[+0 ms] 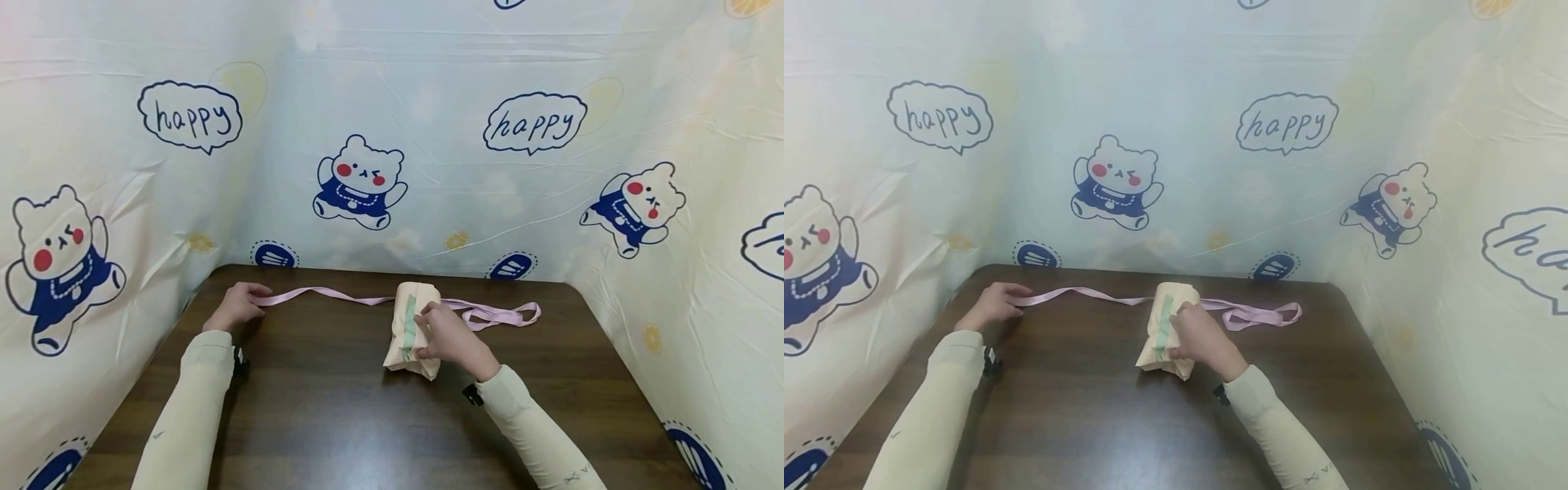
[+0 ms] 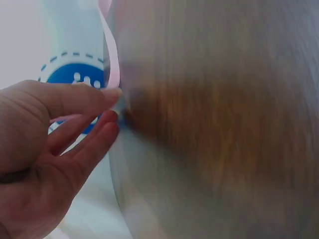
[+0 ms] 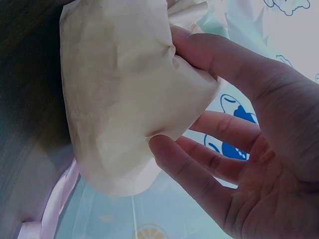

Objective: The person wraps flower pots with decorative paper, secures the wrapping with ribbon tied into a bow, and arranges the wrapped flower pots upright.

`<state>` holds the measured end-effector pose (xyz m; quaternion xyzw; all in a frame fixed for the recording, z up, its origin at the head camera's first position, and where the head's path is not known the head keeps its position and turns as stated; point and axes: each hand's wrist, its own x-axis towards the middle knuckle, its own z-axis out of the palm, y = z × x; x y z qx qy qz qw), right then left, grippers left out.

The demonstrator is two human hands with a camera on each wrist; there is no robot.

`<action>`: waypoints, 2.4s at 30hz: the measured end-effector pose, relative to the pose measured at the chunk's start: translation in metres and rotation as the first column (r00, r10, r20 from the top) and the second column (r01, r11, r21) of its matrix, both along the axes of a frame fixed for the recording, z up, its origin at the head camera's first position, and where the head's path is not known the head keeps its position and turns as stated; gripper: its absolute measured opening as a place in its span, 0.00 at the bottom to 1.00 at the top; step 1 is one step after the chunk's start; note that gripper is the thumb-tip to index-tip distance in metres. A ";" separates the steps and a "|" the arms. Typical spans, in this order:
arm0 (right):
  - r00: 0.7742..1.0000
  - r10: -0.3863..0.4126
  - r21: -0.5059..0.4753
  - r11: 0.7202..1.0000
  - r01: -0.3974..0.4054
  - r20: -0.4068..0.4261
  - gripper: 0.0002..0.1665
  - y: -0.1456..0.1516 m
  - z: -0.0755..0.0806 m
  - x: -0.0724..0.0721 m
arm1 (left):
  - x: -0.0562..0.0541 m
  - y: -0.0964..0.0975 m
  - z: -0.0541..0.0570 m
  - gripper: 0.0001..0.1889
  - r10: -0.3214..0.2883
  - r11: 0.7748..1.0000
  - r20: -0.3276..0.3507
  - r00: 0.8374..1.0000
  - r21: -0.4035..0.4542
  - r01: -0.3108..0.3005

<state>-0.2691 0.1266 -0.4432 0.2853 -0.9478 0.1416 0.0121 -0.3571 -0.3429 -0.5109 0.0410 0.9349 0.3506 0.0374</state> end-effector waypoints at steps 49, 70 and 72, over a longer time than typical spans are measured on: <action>0.997 -0.075 -0.060 0.995 0.074 -0.027 0.43 0.007 -0.018 0.010 | 0.085 0.249 0.018 0.27 -0.453 0.833 -0.366 0.813 0.151 0.532; 0.987 0.017 -0.351 0.936 0.040 0.158 0.17 0.085 -0.039 -0.027 | 0.097 0.277 0.020 0.24 -0.502 0.853 -0.327 0.801 -0.036 0.520; 0.989 -0.041 -0.263 0.962 0.078 0.141 0.17 0.093 -0.048 -0.036 | 0.097 0.277 0.020 0.23 -0.496 0.857 -0.327 0.805 -0.033 0.514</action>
